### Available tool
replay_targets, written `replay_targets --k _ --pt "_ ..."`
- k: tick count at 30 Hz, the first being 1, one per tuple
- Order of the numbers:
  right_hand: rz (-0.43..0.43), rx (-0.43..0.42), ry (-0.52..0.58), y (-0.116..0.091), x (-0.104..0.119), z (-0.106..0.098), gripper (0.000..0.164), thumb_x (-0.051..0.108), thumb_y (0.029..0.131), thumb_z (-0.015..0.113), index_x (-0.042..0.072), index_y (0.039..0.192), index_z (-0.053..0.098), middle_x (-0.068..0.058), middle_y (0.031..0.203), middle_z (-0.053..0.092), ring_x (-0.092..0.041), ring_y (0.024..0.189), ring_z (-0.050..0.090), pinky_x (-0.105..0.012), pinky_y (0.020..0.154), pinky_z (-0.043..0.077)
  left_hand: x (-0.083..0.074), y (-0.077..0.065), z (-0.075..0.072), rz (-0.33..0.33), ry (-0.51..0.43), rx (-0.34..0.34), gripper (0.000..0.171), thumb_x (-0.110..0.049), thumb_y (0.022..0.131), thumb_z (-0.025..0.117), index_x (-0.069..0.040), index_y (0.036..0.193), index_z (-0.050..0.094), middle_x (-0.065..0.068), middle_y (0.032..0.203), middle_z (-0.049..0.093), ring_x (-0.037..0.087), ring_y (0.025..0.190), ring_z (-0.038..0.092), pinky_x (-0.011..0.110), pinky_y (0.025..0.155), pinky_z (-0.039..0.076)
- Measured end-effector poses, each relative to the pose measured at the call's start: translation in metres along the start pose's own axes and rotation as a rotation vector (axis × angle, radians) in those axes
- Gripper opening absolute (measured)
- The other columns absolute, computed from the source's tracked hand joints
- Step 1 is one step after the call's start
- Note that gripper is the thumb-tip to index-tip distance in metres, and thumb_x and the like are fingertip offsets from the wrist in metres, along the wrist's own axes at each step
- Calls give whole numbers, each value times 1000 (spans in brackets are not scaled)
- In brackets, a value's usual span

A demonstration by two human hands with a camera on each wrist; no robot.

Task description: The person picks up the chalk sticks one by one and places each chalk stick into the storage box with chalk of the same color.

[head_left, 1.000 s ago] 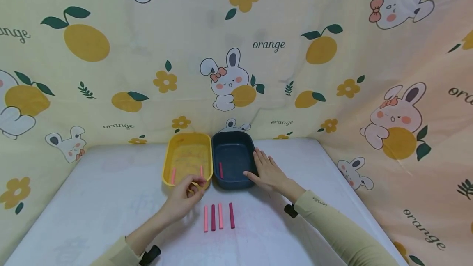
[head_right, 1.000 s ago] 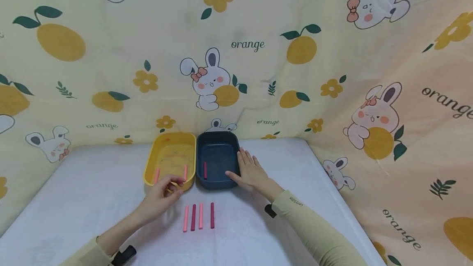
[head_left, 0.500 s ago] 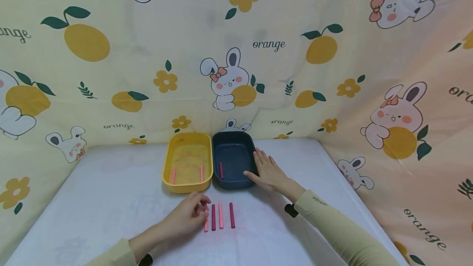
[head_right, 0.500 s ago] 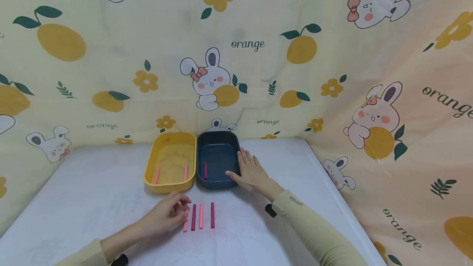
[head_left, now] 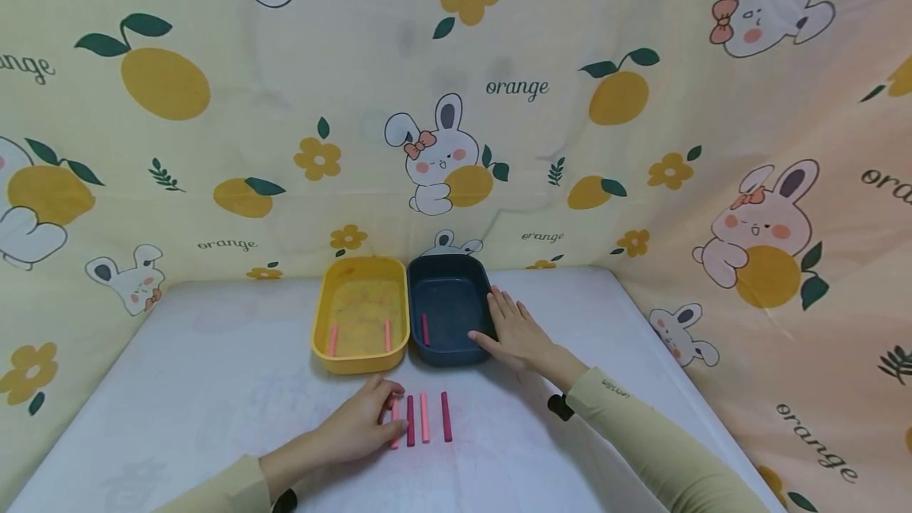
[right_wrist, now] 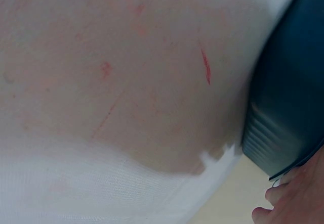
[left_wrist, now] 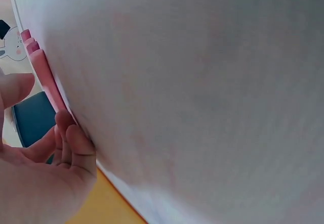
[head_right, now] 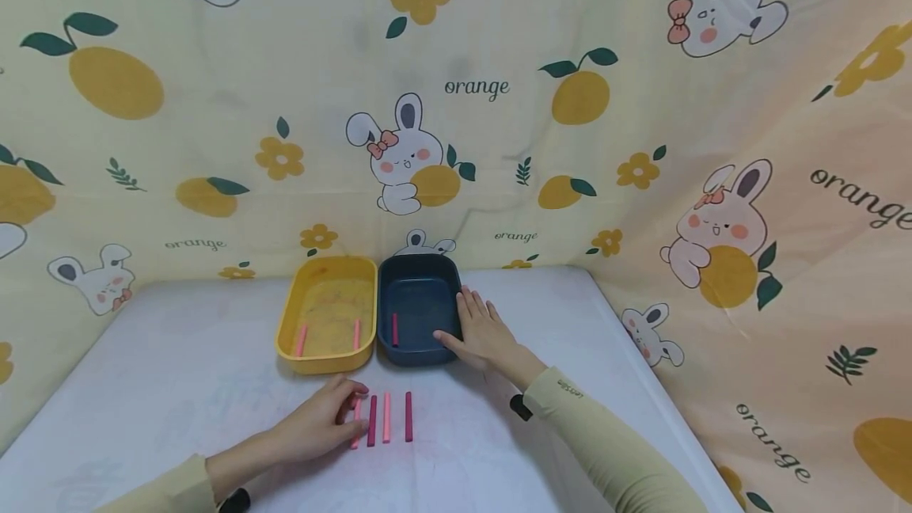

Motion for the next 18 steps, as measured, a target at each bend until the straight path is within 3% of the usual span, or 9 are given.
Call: replay_targets --k 4,11,18 --pt "-4 -5 5 0 0 0 101 75 101 34 -1 164 14 -15 173 5 -35 160 9 -55 126 12 1 1 1 -31 19 4 49 -31 89 83 -8 127 63 1 108 53 17 94 54 40 87 54" --pt "-2 -2 11 -1 0 0 101 75 101 34 0 165 12 -15 173 4 -34 160 8 -55 127 11 1 1 1 -50 48 -1 48 -31 88 85 -7 124 65 2 105 50 17 89 52 35 78 49" --pt "1 -3 15 0 -1 0 99 73 101 37 0 165 12 -15 173 4 -34 160 8 -55 127 11 1 3 -1 -74 16 5 46 -31 86 87 -8 120 66 3 104 51 17 89 53 35 79 51"
Point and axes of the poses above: each hand's wrist, its own y-axis towards the middle knuckle, its own z-axis out of the palm, x = y × z, the point moved 3 cm from there along y, towards the middle knuckle
